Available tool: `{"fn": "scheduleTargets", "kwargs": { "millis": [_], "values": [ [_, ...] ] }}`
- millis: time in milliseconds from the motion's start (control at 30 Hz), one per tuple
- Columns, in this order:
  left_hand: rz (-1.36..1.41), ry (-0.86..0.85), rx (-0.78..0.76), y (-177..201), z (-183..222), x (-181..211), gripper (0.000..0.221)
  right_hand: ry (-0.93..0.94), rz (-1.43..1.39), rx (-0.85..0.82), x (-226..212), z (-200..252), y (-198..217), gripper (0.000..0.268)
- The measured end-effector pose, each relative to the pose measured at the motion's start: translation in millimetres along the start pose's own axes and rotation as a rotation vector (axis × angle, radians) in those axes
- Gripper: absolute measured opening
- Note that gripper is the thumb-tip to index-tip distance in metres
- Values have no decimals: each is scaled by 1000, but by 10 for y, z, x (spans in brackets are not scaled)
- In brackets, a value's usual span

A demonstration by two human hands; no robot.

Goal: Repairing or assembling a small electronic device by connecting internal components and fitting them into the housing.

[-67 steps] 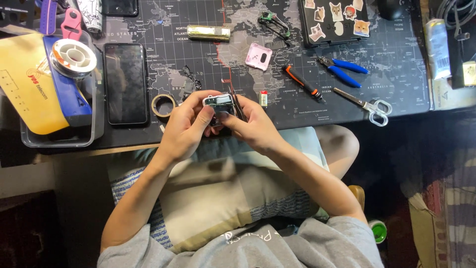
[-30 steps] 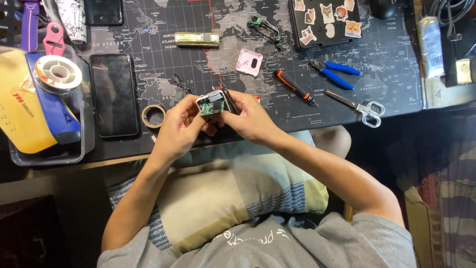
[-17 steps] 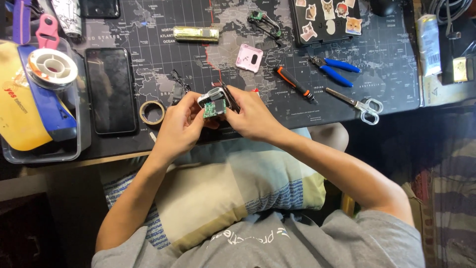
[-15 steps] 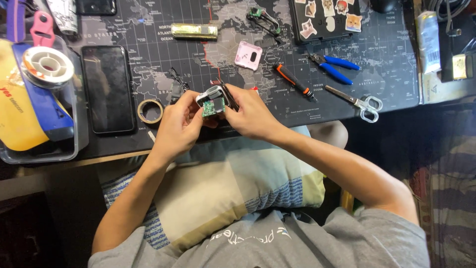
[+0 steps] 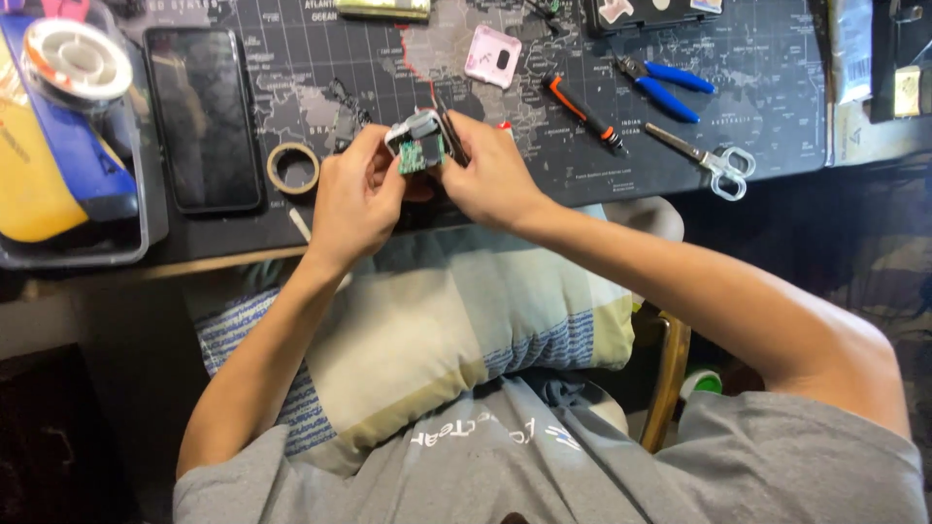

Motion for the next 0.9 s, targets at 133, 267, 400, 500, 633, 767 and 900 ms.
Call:
{"fn": "scheduleTargets", "kwargs": {
  "millis": [133, 267, 400, 500, 633, 767, 900],
  "values": [
    [-29, -53, 31, 23, 32, -56, 11, 7, -5, -15, 85, 28, -42, 4],
    [333, -23, -81, 8, 42, -28, 21, 25, -325, -108, -86, 94, -74, 5],
    [323, -178, -91, 22, 117, -203, 76, 14, -643, -103, 104, 173, -130, 20],
    [371, -197, -66, -13, 159, -8, 68, -36, -658, -124, 102, 222, -169, 27],
    [474, -210, -54, 33, 186, -113, 66, -3, -700, -119, 32, 301, -226, 23],
    [622, -273, -49, 59, 152, -198, 72, 134, -763, 29, 131, 407, -90, 44],
    [741, -305, -54, 80, 186, -231, 77, 302, -460, 251, -115, 723, 213, 52]
  ]
}}
Point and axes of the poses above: each hand's wrist, its own z-axis away from the middle knuckle, its own y-axis out of the back of the hand, x = y × z, the point moved 5 cm from there along -z, towards the middle knuckle, and after that the axes turned 7 degrees about -x, right-handed, at the moved point
